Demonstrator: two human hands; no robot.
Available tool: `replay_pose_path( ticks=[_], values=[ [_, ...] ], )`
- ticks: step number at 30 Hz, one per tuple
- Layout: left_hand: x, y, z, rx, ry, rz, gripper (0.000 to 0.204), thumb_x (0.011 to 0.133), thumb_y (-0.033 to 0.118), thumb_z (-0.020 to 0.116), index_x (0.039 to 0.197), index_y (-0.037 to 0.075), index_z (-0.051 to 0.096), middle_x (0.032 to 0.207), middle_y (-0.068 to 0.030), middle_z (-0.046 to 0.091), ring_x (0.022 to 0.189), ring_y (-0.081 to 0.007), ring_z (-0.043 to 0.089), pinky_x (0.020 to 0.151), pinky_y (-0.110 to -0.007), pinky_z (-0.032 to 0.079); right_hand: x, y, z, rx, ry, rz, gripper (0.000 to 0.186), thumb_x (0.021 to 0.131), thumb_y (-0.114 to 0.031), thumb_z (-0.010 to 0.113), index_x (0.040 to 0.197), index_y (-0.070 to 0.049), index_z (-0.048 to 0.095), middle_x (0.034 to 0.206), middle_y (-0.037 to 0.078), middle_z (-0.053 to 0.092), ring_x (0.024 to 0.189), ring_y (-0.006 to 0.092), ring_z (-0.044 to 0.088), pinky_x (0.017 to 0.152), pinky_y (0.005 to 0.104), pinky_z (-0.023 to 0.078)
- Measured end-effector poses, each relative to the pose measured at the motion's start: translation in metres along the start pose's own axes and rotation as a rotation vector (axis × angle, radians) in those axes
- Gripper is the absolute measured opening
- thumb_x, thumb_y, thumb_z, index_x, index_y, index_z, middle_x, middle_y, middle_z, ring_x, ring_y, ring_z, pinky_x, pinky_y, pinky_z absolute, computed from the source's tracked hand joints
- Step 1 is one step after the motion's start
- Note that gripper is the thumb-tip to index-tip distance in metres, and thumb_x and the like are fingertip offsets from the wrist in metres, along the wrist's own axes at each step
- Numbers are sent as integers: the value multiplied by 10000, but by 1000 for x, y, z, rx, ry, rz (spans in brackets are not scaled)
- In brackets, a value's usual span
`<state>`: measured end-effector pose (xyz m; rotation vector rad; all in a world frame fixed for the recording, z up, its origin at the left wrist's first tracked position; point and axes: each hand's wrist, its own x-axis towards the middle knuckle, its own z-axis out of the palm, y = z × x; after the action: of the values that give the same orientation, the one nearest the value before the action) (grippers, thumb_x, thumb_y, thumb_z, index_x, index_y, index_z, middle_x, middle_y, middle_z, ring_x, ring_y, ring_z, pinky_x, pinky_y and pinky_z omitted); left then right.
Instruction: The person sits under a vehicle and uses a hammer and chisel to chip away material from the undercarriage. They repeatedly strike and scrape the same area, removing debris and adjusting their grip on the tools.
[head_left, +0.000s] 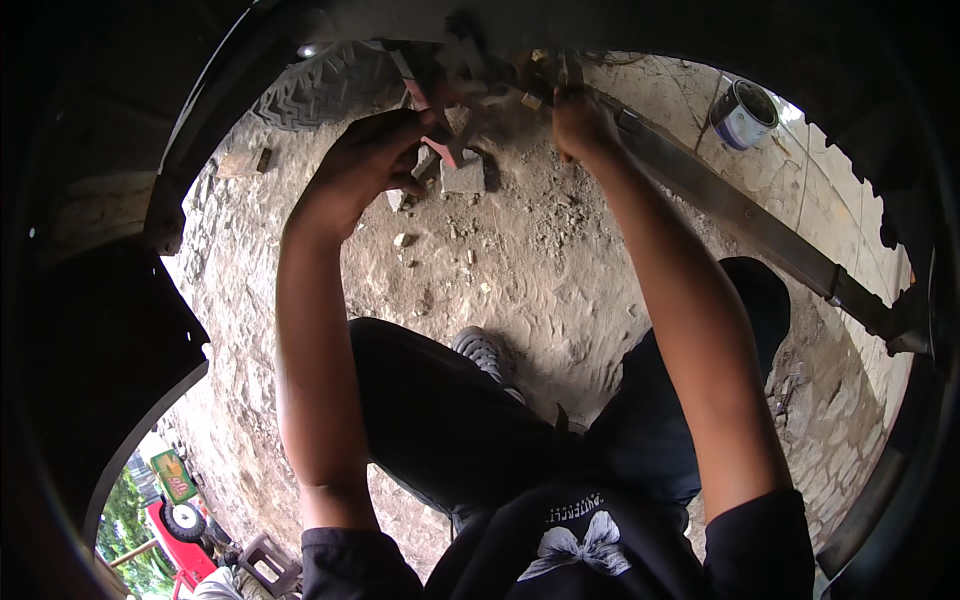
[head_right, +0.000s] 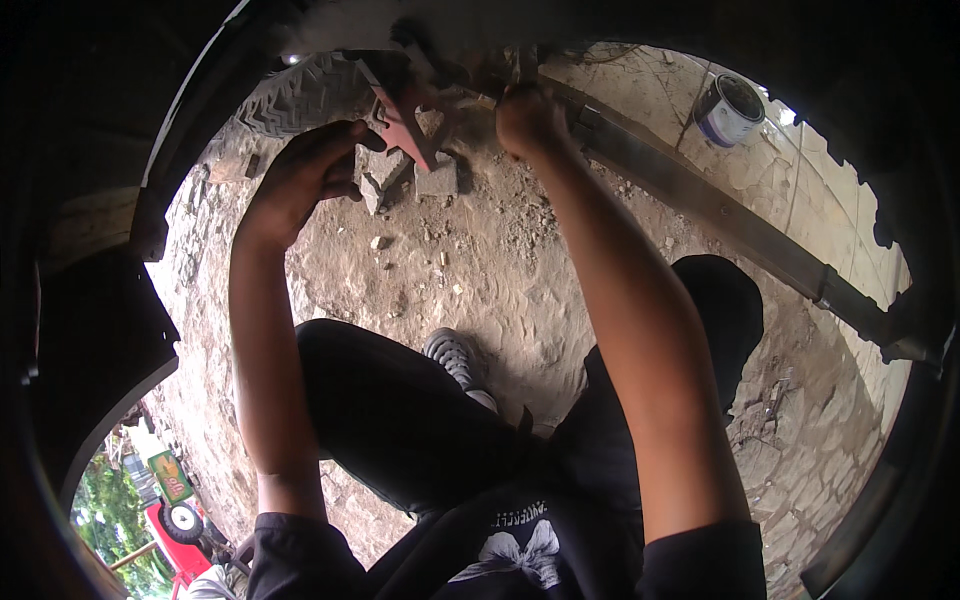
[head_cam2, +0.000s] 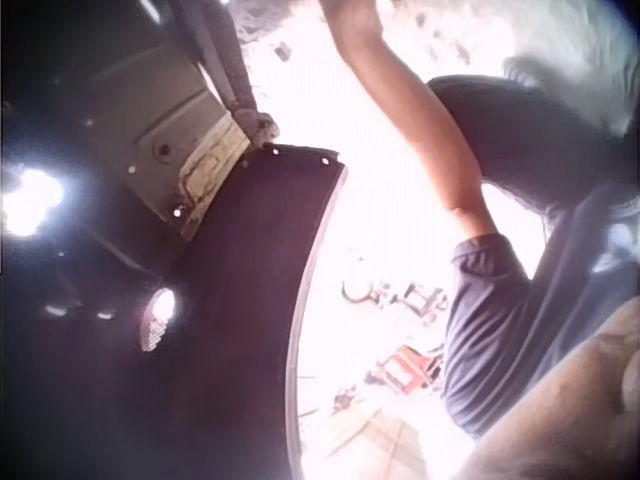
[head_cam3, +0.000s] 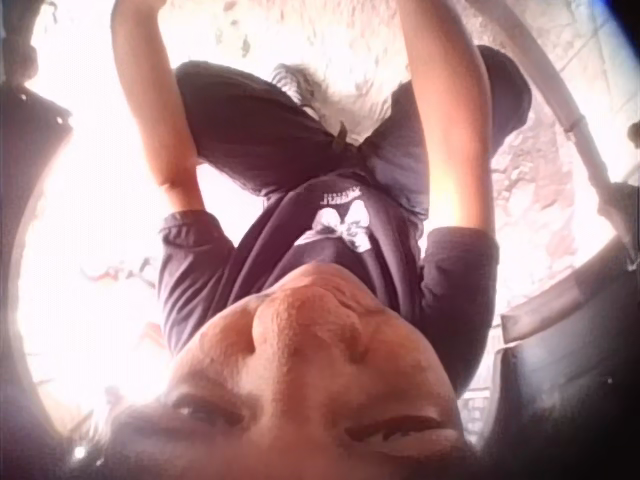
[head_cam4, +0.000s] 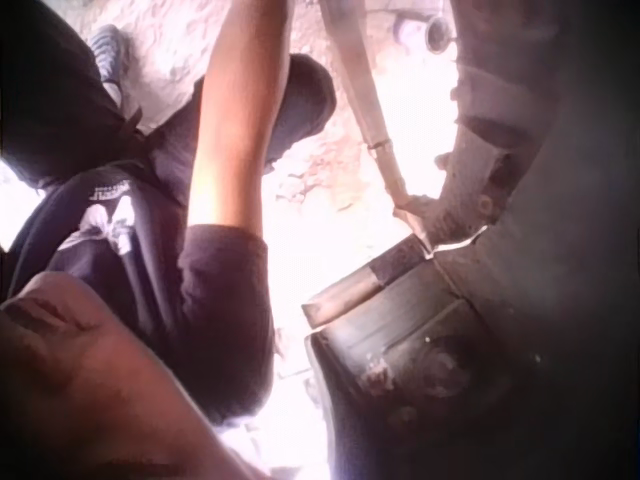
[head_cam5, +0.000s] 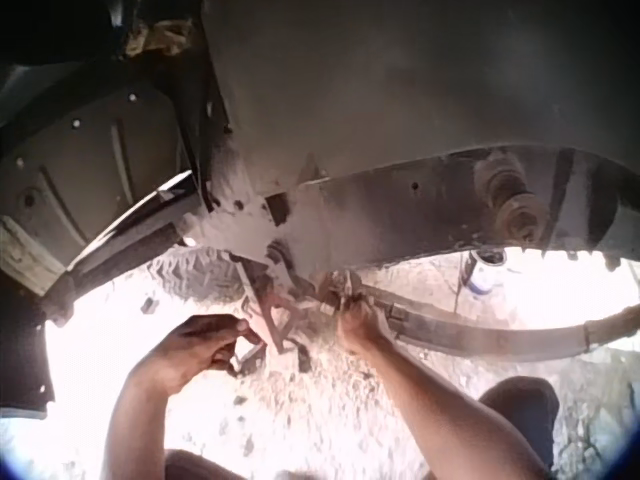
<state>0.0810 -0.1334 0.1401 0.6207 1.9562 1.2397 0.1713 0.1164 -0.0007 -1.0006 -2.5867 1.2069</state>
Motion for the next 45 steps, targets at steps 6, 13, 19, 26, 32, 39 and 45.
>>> replay_pose_path(
  ticks=[6, 13, 19, 26, 32, 39, 45],
  values=[
    [-2, -4, -12, 6, 60, -27, 360, 1014, 388, 622, 1096, 44, 693, 671, 67, 350, 616, -68, 384, 687, -276, 463, -67, -1, 33, 80, 193, 128, 529, 1084, -438, 381, 1231, 50, 526, 1071, 337, 674, 879, 452, 718, 802, 543, 577],
    [-9, 11, 4, -33, 8, -36, 341, 1014, 371, 619, 1075, 47, 706, 674, 68, 358, 615, -54, 387, 673, -265, 463, 10, 45, 70, -228, 567, -205, 522, 1088, -414, 385, 1158, 66, 577, 941, 269, 693, 586, 339, 685, 632, 500, 575],
    [-7, -12, -3, 3, 54, -43, 353, 1010, 400, 626, 1050, 62, 719, 675, 69, 358, 611, -59, 389, 672, -272, 482, 24, 19, 32, 170, 56, 83, 517, 1102, -413, 371, 1119, 52, 597, 902, 222, 655, 629, 278, 677, 537, 438, 520],
    [-14, -21, -12, -39, 48, -67, 350, 1018, 397, 627, 1039, 59, 715, 680, 66, 386, 622, -70, 419, 663, -280, 487, -64, -17, 68, 249, 253, 324, 477, 1090, -448, 398, 1263, -8, 461, 931, 214, 700, 819, 337, 728, 704, 471, 579],
    [-11, -8, -7, -88, 42, -50, 372, 1021, 411, 620, 1046, 51, 713, 672, 75, 362, 613, -63, 400, 644, -279, 472, 2, -19, 25, 780, 62, 261, 435, 1114, -437, 316, 1054, -34, 470, 634, 60, 492, 470, 188, 500, 445, 373, 459],
    [17, -23, -3, -19, 128, -64, 338, 1020, 388, 625, 1012, 67, 729, 694, 72, 391, 641, -57, 411, 677, -247, 440, -18, 3, 38, 825, 118, 193, 492, 1112, -495, 290, 1063, -34, 454, 628, 51, 511, 446, 166, 504, 419, 367, 445],
    [0, -18, -11, -57, 78, -43, 339, 1029, 389, 611, 1039, 71, 729, 697, 71, 400, 649, -54, 426, 682, -252, 459, -58, -16, 59, 637, 114, 189, 394, 1108, -426, 382, 1108, -41, 468, 665, 60, 547, 481, 167, 569, 410, 366, 474]
  ],
)
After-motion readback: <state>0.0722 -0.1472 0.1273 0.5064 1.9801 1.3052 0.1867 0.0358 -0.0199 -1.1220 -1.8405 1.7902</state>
